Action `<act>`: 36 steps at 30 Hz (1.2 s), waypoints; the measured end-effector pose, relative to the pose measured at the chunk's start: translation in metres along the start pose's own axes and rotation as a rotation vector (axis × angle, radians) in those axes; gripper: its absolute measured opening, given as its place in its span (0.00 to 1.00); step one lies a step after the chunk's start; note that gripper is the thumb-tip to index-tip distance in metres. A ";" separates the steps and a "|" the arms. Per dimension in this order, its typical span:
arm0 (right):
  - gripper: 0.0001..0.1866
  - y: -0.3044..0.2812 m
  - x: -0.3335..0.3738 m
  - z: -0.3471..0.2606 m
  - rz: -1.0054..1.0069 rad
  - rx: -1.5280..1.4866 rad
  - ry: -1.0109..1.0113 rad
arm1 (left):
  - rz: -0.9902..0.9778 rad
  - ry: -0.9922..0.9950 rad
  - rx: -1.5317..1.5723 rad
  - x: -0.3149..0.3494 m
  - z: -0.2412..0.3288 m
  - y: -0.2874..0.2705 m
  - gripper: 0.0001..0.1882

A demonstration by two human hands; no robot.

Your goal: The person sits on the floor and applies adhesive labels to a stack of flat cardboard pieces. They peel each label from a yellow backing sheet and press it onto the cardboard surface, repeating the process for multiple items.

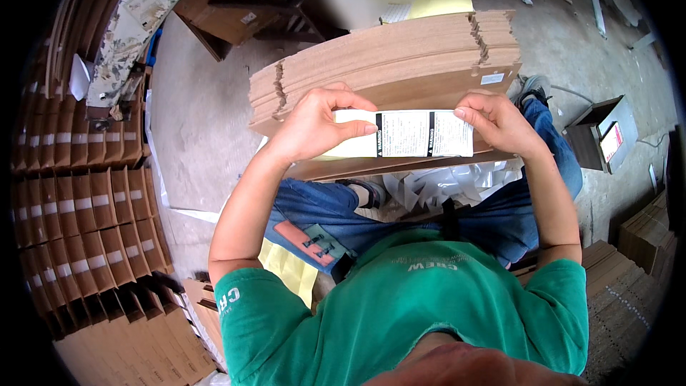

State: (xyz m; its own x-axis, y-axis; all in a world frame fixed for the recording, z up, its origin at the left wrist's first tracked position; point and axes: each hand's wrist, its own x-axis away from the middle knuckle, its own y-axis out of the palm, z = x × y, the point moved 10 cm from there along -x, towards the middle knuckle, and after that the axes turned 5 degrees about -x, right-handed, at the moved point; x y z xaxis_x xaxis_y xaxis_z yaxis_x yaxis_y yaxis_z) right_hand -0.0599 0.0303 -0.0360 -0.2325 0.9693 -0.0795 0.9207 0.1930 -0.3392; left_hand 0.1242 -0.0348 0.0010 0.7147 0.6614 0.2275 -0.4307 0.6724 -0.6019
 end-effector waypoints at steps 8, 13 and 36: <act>0.09 -0.010 0.010 -0.021 0.138 0.123 -0.107 | -0.004 -0.053 0.026 0.000 -0.009 0.002 0.08; 0.08 -0.007 0.007 -0.050 0.288 0.421 -0.315 | 0.073 -0.031 -0.025 -0.002 -0.006 0.005 0.08; 0.13 0.062 -0.002 -0.078 0.374 0.687 -0.780 | 0.028 -0.037 -0.265 -0.059 -0.030 0.019 0.11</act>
State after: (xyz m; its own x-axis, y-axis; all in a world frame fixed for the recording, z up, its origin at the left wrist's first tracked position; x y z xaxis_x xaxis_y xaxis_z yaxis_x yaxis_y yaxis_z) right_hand 0.0218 0.0524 0.0162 -0.3322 0.5400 -0.7733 0.6600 -0.4527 -0.5996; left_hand 0.0903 -0.0714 -0.0465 0.6815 0.6939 0.2326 -0.2874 0.5461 -0.7869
